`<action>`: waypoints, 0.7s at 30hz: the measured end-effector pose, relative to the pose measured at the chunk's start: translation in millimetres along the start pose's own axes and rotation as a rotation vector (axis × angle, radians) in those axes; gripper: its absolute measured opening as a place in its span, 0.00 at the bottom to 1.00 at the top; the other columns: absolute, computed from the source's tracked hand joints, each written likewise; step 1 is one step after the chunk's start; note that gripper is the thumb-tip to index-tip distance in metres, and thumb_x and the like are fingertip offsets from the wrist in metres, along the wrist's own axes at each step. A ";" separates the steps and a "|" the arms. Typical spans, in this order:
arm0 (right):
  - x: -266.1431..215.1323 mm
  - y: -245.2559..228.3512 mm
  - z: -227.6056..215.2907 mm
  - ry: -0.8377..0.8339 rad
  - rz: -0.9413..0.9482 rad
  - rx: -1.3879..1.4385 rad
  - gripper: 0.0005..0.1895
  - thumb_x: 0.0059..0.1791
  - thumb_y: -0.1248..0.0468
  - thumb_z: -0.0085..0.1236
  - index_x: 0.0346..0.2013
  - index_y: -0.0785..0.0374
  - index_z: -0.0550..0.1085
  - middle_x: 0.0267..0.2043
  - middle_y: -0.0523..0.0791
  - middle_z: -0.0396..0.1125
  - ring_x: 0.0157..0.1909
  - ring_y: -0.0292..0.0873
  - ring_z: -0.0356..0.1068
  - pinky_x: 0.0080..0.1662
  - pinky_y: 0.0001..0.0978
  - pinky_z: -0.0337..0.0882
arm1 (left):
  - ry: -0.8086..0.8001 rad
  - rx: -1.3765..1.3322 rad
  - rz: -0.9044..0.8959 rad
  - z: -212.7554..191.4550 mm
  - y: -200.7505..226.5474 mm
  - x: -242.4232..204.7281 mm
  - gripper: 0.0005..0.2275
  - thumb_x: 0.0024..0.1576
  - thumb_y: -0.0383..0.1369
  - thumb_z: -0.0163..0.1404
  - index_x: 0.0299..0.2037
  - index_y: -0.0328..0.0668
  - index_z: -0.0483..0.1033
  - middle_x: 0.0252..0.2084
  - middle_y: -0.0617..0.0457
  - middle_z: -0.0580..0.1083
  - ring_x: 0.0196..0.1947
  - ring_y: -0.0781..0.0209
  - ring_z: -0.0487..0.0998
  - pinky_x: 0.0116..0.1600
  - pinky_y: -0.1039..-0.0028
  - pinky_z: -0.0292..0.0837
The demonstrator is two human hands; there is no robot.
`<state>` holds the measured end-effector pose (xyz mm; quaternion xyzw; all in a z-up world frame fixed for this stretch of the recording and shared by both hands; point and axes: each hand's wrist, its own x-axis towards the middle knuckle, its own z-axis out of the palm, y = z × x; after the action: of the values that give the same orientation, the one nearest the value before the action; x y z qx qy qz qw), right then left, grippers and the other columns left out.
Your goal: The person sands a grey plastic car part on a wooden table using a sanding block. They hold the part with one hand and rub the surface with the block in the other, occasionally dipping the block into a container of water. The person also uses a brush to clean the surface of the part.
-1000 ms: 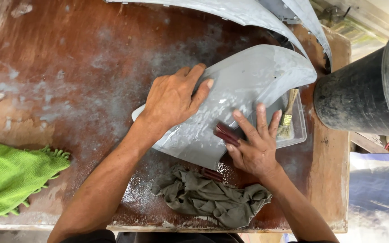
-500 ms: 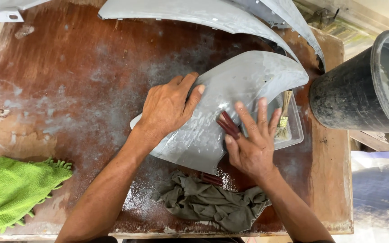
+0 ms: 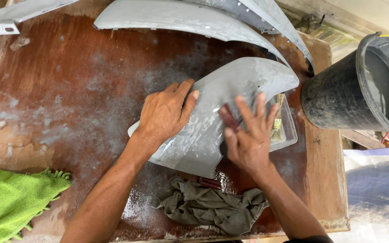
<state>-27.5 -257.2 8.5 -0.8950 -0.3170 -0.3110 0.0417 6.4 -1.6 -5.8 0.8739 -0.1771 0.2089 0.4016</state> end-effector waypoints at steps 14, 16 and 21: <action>32.7 11.2 -23.8 0.092 0.162 0.029 0.22 0.61 0.53 0.40 0.51 0.55 0.82 0.76 0.48 0.54 0.79 0.60 0.35 0.73 0.60 0.28 | -0.058 0.003 -0.014 -2.0 1.0 1.8 0.18 0.67 0.45 0.39 0.57 0.45 0.74 0.31 0.42 0.75 0.26 0.34 0.80 0.32 0.47 0.75; 26.8 2.5 -11.9 0.110 0.172 0.065 0.23 0.61 0.53 0.39 0.49 0.57 0.83 0.76 0.49 0.55 0.79 0.60 0.35 0.74 0.60 0.27 | -0.051 0.004 -0.020 -1.6 0.5 1.9 0.18 0.67 0.45 0.39 0.57 0.45 0.74 0.31 0.42 0.75 0.26 0.34 0.80 0.32 0.47 0.76; 1.0 -29.5 -4.2 -0.051 0.023 0.079 0.18 0.57 0.50 0.44 0.56 0.43 0.78 0.73 0.40 0.59 0.80 0.56 0.39 0.74 0.60 0.27 | -0.040 -0.005 -0.033 -2.0 0.7 0.9 0.18 0.68 0.45 0.37 0.56 0.46 0.74 0.30 0.44 0.75 0.26 0.36 0.81 0.32 0.49 0.76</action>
<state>-46.6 -234.3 8.9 -0.9039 -0.3198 -0.2747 0.0725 6.4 -0.6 -3.7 0.8798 -0.1714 0.1843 0.4033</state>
